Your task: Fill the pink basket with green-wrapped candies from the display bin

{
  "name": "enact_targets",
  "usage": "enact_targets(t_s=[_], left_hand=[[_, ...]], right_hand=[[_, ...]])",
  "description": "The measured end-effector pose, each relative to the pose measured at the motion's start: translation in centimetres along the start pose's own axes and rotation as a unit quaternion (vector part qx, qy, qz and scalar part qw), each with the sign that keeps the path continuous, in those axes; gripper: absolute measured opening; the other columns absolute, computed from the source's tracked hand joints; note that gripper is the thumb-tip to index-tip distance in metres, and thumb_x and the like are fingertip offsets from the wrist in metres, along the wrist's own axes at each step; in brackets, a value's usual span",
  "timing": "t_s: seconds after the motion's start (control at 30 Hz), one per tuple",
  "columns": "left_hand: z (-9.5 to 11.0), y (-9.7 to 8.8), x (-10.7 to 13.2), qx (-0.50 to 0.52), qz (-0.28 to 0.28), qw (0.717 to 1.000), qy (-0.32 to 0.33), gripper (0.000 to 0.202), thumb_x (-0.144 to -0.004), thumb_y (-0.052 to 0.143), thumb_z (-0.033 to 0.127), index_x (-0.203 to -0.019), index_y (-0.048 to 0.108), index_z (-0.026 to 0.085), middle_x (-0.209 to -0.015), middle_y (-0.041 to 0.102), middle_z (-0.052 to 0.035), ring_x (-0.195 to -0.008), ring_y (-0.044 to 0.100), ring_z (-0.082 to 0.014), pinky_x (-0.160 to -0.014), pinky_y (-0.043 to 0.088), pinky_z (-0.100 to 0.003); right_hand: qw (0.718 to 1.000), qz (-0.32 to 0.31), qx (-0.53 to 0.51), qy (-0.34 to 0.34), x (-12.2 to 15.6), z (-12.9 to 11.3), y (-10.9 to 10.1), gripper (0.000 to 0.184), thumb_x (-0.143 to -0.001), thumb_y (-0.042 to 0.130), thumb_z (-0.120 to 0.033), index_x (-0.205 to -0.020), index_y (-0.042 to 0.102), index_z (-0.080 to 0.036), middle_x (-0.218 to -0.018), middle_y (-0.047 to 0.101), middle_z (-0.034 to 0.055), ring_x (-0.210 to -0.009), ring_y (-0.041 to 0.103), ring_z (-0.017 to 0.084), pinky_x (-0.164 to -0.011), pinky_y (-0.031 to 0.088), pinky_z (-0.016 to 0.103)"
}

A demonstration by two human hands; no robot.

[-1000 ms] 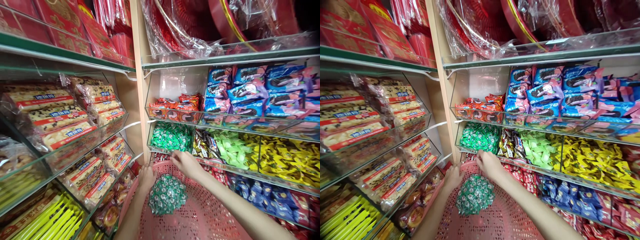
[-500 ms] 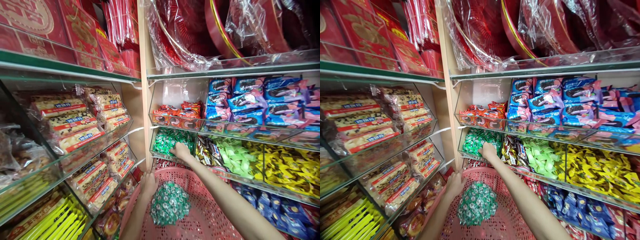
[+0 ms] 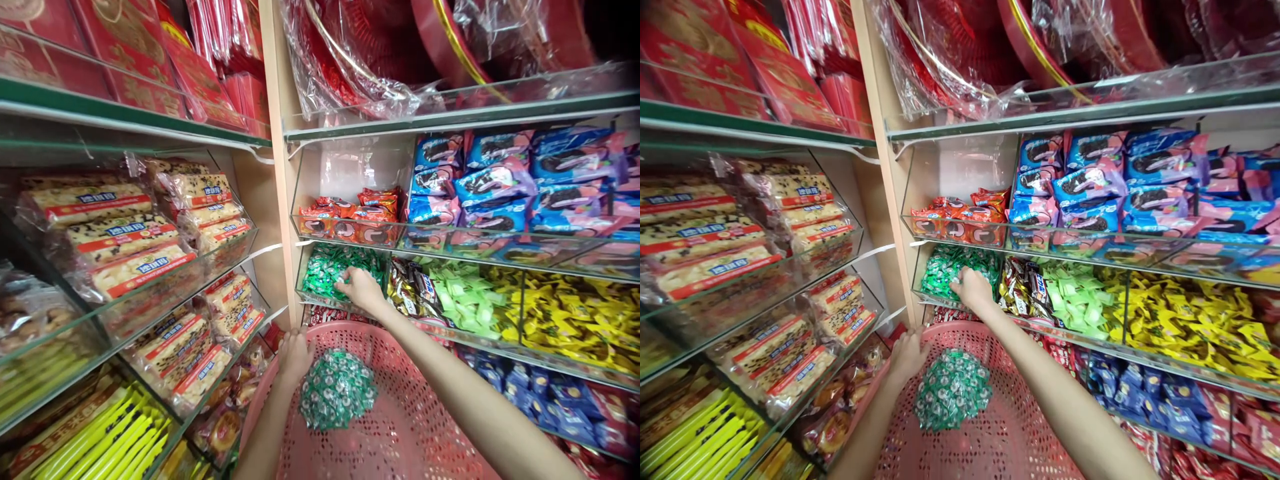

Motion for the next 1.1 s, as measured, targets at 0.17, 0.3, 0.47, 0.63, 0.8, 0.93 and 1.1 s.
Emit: enact_targets(t_s=[0.17, 0.3, 0.47, 0.63, 0.8, 0.93, 1.1], left_hand=[[0.1, -0.2, -0.1, -0.001, -0.015, 1.0, -0.006, 0.046, -0.087, 0.039, 0.035, -0.13, 0.047, 0.019, -0.12, 0.059, -0.0112, -0.108, 0.054, -0.0231, -0.087, 0.04, -0.031], [0.3, -0.3, 0.0, -0.01, -0.017, 1.0, -0.01, 0.045, -0.088, 0.037, 0.037, -0.129, 0.048, 0.019, -0.119, 0.059, -0.0114, -0.108, 0.053, -0.0234, -0.086, 0.04, -0.032], [0.3, -0.3, 0.1, -0.008, -0.007, 1.0, -0.002, 0.046, -0.088, 0.037, 0.035, -0.129, 0.049, 0.017, -0.117, 0.061, -0.0114, -0.106, 0.054, -0.0237, -0.085, 0.04, -0.032], [0.2, -0.1, 0.1, -0.008, 0.01, 1.0, 0.008, 0.045, -0.087, 0.039, 0.035, -0.128, 0.049, 0.018, -0.116, 0.061, -0.0101, -0.104, 0.054, -0.0237, -0.085, 0.041, -0.033], [0.3, -0.2, 0.0, -0.013, 0.004, 1.0, 0.01, 0.044, -0.087, 0.039, 0.035, -0.126, 0.05, 0.018, -0.114, 0.062, -0.0101, -0.103, 0.055, -0.0233, -0.084, 0.041, -0.032], [0.4, -0.4, 0.1, -0.013, 0.009, 1.0, 0.013, 0.044, -0.087, 0.04, 0.034, -0.127, 0.049, 0.018, -0.114, 0.062, -0.0103, -0.103, 0.055, -0.0232, -0.084, 0.041, -0.033], [0.4, -0.4, 0.1, -0.012, 0.011, 1.0, 0.016, 0.045, -0.087, 0.039, 0.037, -0.127, 0.05, 0.018, -0.115, 0.062, -0.0104, -0.103, 0.055, -0.0241, -0.085, 0.041, -0.034]], right_hand=[[0.978, -0.045, -0.137, -0.15, 5.4, -0.5, -1.0, 0.022, -0.083, 0.054, -0.037, -0.094, 0.058, -0.019, -0.063, 0.059, -0.0029, -0.059, 0.053, 0.012, -0.057, 0.032, 0.021], [0.952, -0.166, -0.157, -0.203, 9.0, 1.3, 2.5, 0.019, -0.08, 0.058, -0.036, -0.088, 0.058, -0.019, -0.063, 0.057, -0.0038, -0.056, 0.048, 0.01, -0.053, 0.03, 0.02], [0.963, -0.233, -0.003, -0.132, 9.2, 5.7, 7.0, 0.014, -0.076, 0.061, -0.026, -0.086, 0.061, -0.017, -0.082, 0.064, 0.0041, -0.075, 0.055, 0.016, -0.061, 0.034, 0.023], [0.965, -0.244, 0.088, -0.047, 8.9, 8.3, 8.1, 0.017, -0.073, 0.06, -0.017, -0.088, 0.065, -0.013, -0.096, 0.065, 0.0146, -0.089, 0.06, 0.026, -0.069, 0.039, 0.029], [0.949, -0.283, 0.142, -0.009, 9.5, 8.2, 8.5, 0.022, -0.073, 0.06, -0.014, -0.093, 0.068, -0.015, -0.103, 0.067, 0.0167, -0.096, 0.062, 0.031, -0.071, 0.045, 0.032], [0.933, -0.306, 0.186, -0.019, 9.8, 7.8, 9.0, 0.027, -0.074, 0.058, -0.012, -0.099, 0.068, -0.013, -0.108, 0.066, 0.0167, -0.103, 0.061, 0.029, -0.077, 0.047, 0.031], [0.935, -0.301, 0.187, -0.026, 9.8, 8.0, 9.5, 0.028, -0.077, 0.055, -0.014, -0.104, 0.066, -0.011, -0.109, 0.066, 0.0158, -0.103, 0.061, 0.028, -0.08, 0.046, 0.032]])
Point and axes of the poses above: each hand's wrist, its own x-axis away from the middle knuckle, its own y-axis out of the palm, z = x × y, the point moved 2 cm from there along -x, towards the middle knuckle
